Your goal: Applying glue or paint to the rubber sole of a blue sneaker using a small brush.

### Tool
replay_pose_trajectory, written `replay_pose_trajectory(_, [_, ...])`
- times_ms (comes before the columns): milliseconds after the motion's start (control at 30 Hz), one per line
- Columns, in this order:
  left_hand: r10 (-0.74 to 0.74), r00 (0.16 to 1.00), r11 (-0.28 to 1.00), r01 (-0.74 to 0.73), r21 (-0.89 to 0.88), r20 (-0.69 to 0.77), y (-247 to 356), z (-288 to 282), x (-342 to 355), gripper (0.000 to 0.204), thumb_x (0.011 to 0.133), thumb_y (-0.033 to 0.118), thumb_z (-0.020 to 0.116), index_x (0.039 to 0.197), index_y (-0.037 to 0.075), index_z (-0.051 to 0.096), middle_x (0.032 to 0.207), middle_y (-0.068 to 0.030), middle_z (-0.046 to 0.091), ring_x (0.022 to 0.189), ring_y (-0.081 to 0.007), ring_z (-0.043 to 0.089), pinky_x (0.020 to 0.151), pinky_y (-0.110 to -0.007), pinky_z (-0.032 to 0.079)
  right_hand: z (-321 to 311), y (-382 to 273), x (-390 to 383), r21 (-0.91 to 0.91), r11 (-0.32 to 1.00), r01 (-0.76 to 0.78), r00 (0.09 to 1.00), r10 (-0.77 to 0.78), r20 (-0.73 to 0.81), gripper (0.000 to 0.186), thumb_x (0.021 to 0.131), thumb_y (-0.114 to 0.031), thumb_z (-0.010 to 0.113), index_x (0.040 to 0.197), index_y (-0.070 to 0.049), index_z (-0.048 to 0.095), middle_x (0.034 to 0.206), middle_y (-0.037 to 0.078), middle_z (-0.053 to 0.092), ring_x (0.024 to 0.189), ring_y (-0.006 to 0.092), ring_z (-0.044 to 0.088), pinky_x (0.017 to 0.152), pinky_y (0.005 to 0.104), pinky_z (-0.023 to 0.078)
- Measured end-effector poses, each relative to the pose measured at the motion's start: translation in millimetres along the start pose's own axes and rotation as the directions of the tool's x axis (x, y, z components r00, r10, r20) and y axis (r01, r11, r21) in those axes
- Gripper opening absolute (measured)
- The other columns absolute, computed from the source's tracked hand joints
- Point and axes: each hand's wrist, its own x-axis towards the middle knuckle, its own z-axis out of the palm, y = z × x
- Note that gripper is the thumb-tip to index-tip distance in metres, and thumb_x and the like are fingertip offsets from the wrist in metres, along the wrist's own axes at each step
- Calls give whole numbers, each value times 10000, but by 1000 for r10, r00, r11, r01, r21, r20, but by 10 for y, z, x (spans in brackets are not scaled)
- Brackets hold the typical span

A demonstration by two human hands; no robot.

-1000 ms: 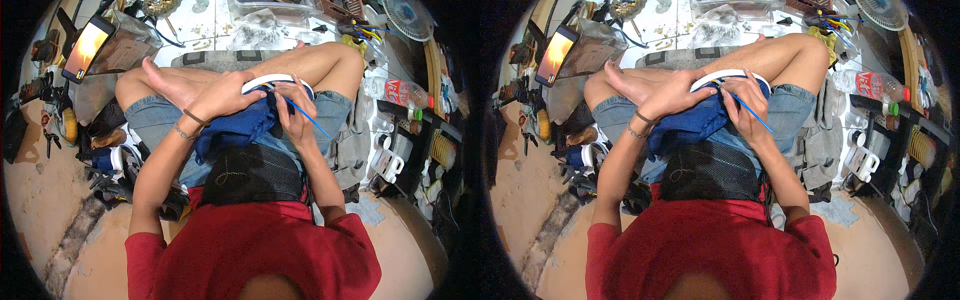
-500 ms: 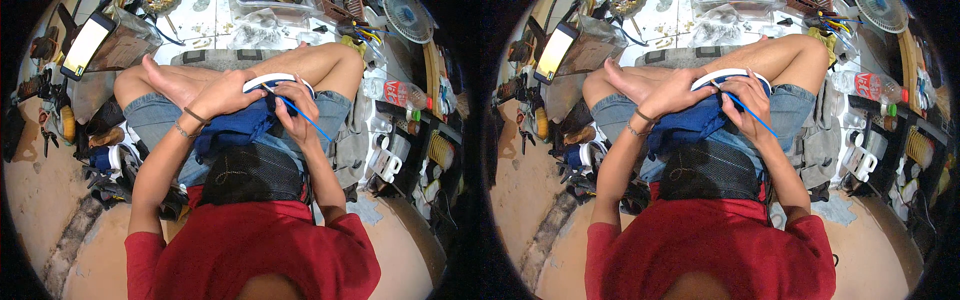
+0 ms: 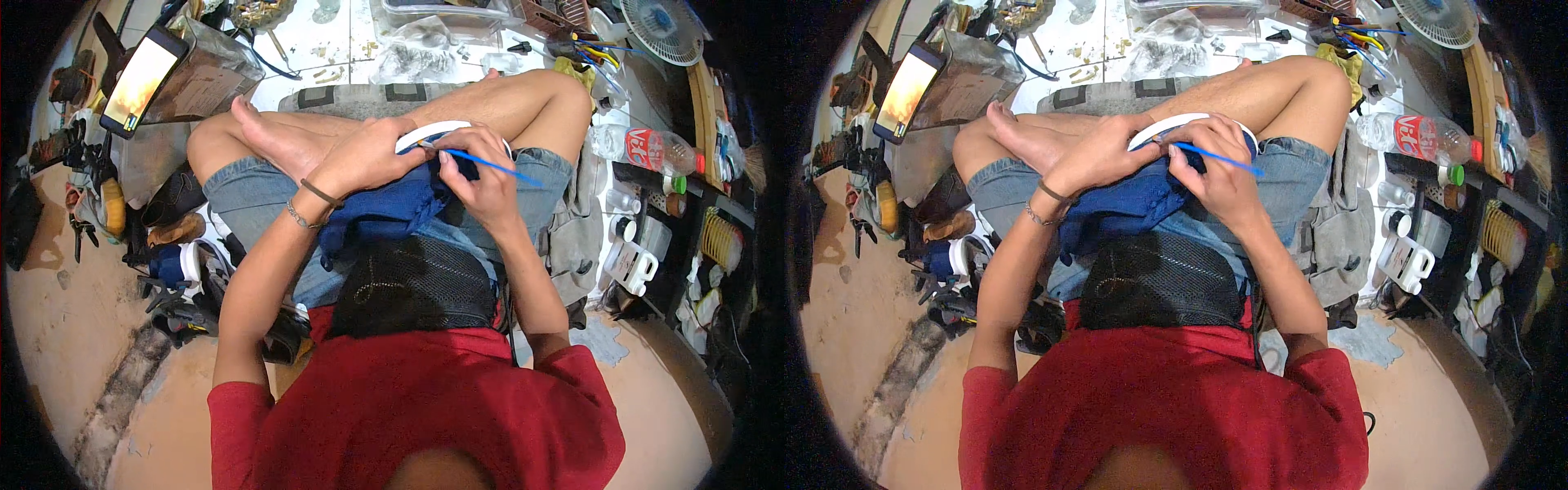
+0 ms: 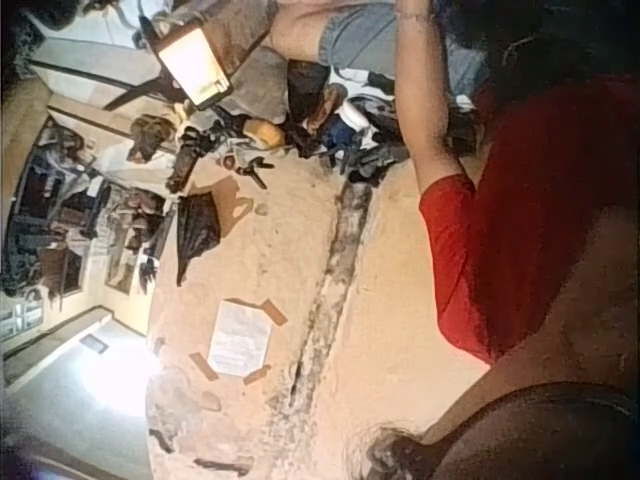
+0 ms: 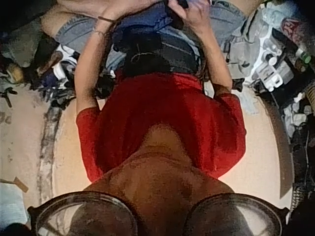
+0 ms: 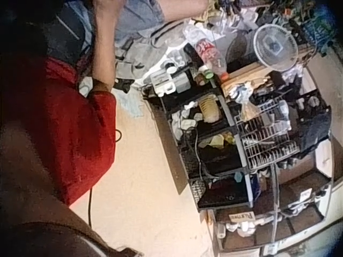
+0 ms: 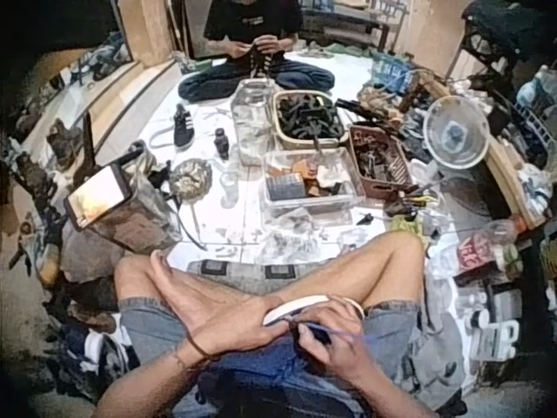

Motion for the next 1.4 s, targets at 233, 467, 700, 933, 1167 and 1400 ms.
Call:
replay_pose_trajectory(233, [10, 1000, 999, -10, -40, 1, -59, 45, 10, 392, 873, 323, 690, 1079, -11, 680, 927, -274, 694, 884, -437, 676, 787, -478, 525, 57, -25, 17, 26, 999, -38, 998, 39, -40, 104, 891, -114, 668, 919, -15, 678, 890, 120, 685, 881, 344, 647, 965, 478, 468])
replay_pose_trajectory(467, [18, 1000, 999, -17, -34, 19, -50, 22, 16, 400, 880, 321, 679, 1108, -7, 663, 948, -277, 693, 896, -434, 678, 792, -473, 525, 41, 51, -13, -1, 1000, 10, 1000, -10, 12, 102, 915, -103, 652, 966, -18, 675, 922, 105, 673, 886, 322, 633, 988, 493, 462])
replay_pose_trajectory(700, [-2, 999, 1000, 2, -5, 38, -21, 10, 6, 448, 892, 307, 664, 1199, -18, 640, 988, -284, 691, 910, -428, 679, 806, -446, 520, 27, -1, 113, 37, 999, 30, 997, -33, 73, 98, 895, -92, 667, 930, -1, 676, 888, 103, 665, 871, 308, 626, 863, 430, 484])
replay_pose_trajectory(933, [-11, 998, 1000, 13, -23, 69, -7, -25, 22, 446, 886, 316, 677, 1165, -30, 646, 1007, -294, 681, 946, -435, 669, 805, -459, 515, 7, 71, 83, 20, 1000, 12, 1000, -13, 24, 77, 878, -64, 677, 913, 5, 678, 876, 116, 669, 823, 306, 621, 758, 400, 493])
replay_pose_trajectory(1167, [13, 999, 1000, -13, 15, 40, -2, -30, -2, 434, 873, 292, 692, 1149, -37, 632, 986, -280, 688, 931, -433, 669, 807, -453, 520, 52, 34, 150, 86, 996, 35, 994, -43, 97, 99, 865, -80, 683, 908, 9, 684, 911, 119, 685, 881, 319, 629, 811, 406, 492])
replay_pose_trajectory(1400, [51, 990, 998, -47, -33, 130, -56, -41, 11, 486, 840, 283, 705, 1205, -22, 605, 1017, -267, 695, 953, -417, 674, 824, -438, 528, -15, 51, 155, 59, 998, 22, 997, -26, 74, 104, 860, -70, 702, 922, 12, 687, 883, 127, 658, 845, 318, 629, 744, 404, 490])
